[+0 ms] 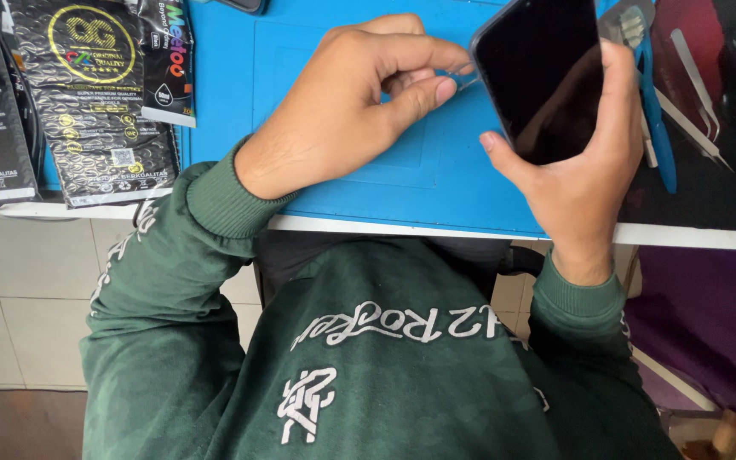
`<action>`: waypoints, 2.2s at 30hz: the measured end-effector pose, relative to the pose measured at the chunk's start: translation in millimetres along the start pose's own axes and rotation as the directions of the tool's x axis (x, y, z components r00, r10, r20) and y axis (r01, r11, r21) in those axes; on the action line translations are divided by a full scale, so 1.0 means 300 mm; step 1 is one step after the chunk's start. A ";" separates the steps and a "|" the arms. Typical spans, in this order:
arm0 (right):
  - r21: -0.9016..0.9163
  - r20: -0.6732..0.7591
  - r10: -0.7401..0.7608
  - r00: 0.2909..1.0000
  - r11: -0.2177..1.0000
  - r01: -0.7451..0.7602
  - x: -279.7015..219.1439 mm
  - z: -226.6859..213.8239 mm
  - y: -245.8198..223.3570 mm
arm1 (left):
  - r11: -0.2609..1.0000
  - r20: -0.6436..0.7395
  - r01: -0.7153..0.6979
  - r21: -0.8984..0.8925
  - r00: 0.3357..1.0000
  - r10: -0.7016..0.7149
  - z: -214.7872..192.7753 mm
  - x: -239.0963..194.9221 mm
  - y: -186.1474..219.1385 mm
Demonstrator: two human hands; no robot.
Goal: The person disassembles a smartphone by removing screws and internal components, then reassembles it by placing the back cover and securing it. The person uses a screwdriver to manipulate small parts and aligns the device components during reassembly.
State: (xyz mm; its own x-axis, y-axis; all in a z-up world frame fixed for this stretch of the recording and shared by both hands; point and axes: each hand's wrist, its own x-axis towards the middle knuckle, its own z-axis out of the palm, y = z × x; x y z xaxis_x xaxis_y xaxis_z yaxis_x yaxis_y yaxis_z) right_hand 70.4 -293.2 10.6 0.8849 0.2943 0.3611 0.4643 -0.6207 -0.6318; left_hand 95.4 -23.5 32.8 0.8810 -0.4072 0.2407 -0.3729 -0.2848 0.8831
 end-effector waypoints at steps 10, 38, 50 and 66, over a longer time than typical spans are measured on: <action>-0.117 -0.016 0.046 0.999 0.992 -0.048 -0.020 0.051 -0.024 | 0.988 -0.152 0.104 -0.111 0.981 -0.120 0.028 0.004 -0.009; -0.432 0.105 -0.316 0.943 0.839 0.330 -0.005 0.073 -0.093 | 0.884 -0.168 0.048 -0.464 0.976 -0.142 0.013 -0.212 0.029; -0.530 0.195 -0.384 0.903 0.733 0.426 -0.053 0.115 -0.148 | 0.790 -0.181 0.100 -0.605 0.949 -0.258 -0.015 -0.343 -0.023; -0.331 0.212 -0.379 0.901 0.839 0.431 0.027 0.070 -0.145 | 0.851 -0.311 0.047 -0.523 0.919 -0.242 0.033 -0.306 0.013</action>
State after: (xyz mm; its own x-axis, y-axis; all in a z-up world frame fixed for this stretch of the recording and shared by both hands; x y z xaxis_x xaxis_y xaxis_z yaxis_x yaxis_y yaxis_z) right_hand 58.1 -248.6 26.5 0.6291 0.6543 0.4197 0.7585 -0.6348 -0.1473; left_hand 10.1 4.0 10.3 0.9905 -0.0354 0.1327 -0.1236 0.1917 0.9737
